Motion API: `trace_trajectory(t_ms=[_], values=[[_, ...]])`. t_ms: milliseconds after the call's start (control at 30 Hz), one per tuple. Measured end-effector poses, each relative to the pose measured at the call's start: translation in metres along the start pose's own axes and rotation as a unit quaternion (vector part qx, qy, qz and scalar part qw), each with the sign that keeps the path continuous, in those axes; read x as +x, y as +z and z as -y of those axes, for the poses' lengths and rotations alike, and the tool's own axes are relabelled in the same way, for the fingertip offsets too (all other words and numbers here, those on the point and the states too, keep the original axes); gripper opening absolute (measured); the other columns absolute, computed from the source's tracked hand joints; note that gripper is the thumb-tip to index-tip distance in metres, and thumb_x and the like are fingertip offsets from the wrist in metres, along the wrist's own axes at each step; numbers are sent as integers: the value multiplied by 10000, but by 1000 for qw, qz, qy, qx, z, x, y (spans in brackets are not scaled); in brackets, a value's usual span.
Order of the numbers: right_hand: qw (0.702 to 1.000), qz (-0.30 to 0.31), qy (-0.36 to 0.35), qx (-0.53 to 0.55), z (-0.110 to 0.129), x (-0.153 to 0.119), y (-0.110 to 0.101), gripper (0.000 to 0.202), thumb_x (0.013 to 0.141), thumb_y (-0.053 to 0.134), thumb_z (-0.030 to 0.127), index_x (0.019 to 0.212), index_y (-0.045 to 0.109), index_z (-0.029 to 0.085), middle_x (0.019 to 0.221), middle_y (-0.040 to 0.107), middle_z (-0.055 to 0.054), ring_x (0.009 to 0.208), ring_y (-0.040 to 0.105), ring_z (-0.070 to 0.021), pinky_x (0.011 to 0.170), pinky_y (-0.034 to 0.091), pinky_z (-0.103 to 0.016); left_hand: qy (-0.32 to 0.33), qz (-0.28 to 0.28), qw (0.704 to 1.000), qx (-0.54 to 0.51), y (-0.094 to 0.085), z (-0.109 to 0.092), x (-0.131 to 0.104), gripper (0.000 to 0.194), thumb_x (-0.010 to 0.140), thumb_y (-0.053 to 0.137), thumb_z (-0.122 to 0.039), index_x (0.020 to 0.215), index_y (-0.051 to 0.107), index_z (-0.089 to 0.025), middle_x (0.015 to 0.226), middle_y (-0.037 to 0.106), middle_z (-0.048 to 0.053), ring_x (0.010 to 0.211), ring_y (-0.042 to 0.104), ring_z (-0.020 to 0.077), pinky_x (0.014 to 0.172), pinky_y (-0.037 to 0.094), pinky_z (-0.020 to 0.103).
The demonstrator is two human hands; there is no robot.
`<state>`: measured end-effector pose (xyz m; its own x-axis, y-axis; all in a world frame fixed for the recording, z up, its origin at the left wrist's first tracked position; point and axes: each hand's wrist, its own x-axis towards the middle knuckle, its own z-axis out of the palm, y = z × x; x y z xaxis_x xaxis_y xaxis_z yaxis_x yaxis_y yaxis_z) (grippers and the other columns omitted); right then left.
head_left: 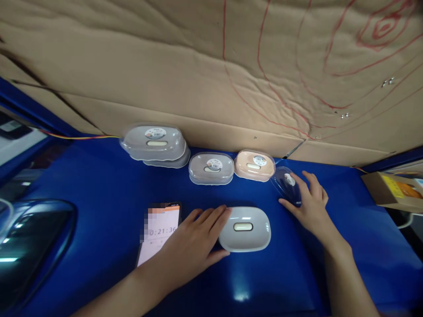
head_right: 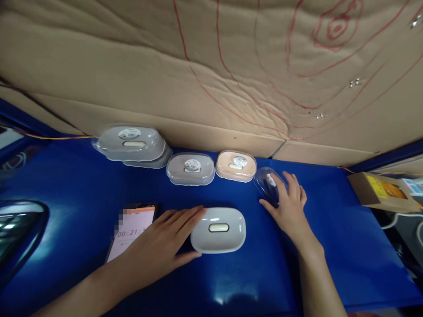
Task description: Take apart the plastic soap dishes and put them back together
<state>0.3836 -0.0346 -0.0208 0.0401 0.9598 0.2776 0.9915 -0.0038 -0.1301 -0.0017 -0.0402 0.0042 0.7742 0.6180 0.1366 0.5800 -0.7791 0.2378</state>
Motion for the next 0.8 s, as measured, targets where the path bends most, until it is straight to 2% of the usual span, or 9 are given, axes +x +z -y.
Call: trace_trajectory(t_ms=[67,133,233,333,467,600,700,800], values=[[999,36,22,19,-3,-1,0,770,985,629,659,1637,430,300,1710,384,-220,1577,390,-496,1166,378,-774,-2,2,1000,-9,-1,1,1,773,1011,759,-468,1594,399,-112,1540,647,191,1267,702,374,1002,532,516],[996,62,25,61,-5,0,-2,746,981,647,640,1611,461,286,1665,453,-221,1525,487,-459,1156,452,-715,-5,6,1000,-15,-1,2,1,793,997,781,-457,1597,387,-120,1549,640,188,1274,698,376,1005,534,524],[990,77,-16,115,2,-4,-16,646,971,689,588,1517,532,280,1628,511,-191,1508,523,-405,1203,460,-646,-19,16,999,-34,-3,2,1,830,957,834,-435,1590,383,-145,1542,646,178,1267,698,374,1004,531,516],[975,122,-76,169,23,-14,-42,583,980,714,498,1494,501,325,1678,470,-132,1561,470,-357,1251,426,-623,-41,29,997,-62,-6,2,2,932,896,903,-399,1602,343,-159,1502,673,169,1232,709,363,997,525,497],[927,221,-162,255,59,-29,-65,618,933,750,306,1479,462,342,1730,397,-91,1591,440,-284,1240,486,-489,-55,42,994,-90,-8,5,2,1107,853,948,-388,1659,215,-190,1498,671,168,1238,701,360,1013,509,481],[897,265,-225,272,85,-34,-58,680,875,714,155,1479,455,329,1743,376,-79,1641,342,-274,1281,445,-489,-57,42,992,-100,-6,6,0,1160,855,948,-401,1675,150,-210,1491,670,164,1235,695,359,1017,500,474],[894,260,-247,269,95,-34,-47,676,876,690,132,1486,457,306,1746,376,-91,1659,297,-285,1300,416,-524,-53,42,993,-101,-5,6,-1,1159,849,951,-410,1672,161,-207,1472,679,157,1231,694,360,1021,499,477],[896,249,-257,263,99,-36,-43,654,880,686,142,1482,474,287,1744,386,-101,1662,286,-299,1292,428,-542,-48,43,993,-102,-4,6,0,1076,890,910,-434,1669,201,-215,1486,673,158,1251,693,357,1038,497,480]])
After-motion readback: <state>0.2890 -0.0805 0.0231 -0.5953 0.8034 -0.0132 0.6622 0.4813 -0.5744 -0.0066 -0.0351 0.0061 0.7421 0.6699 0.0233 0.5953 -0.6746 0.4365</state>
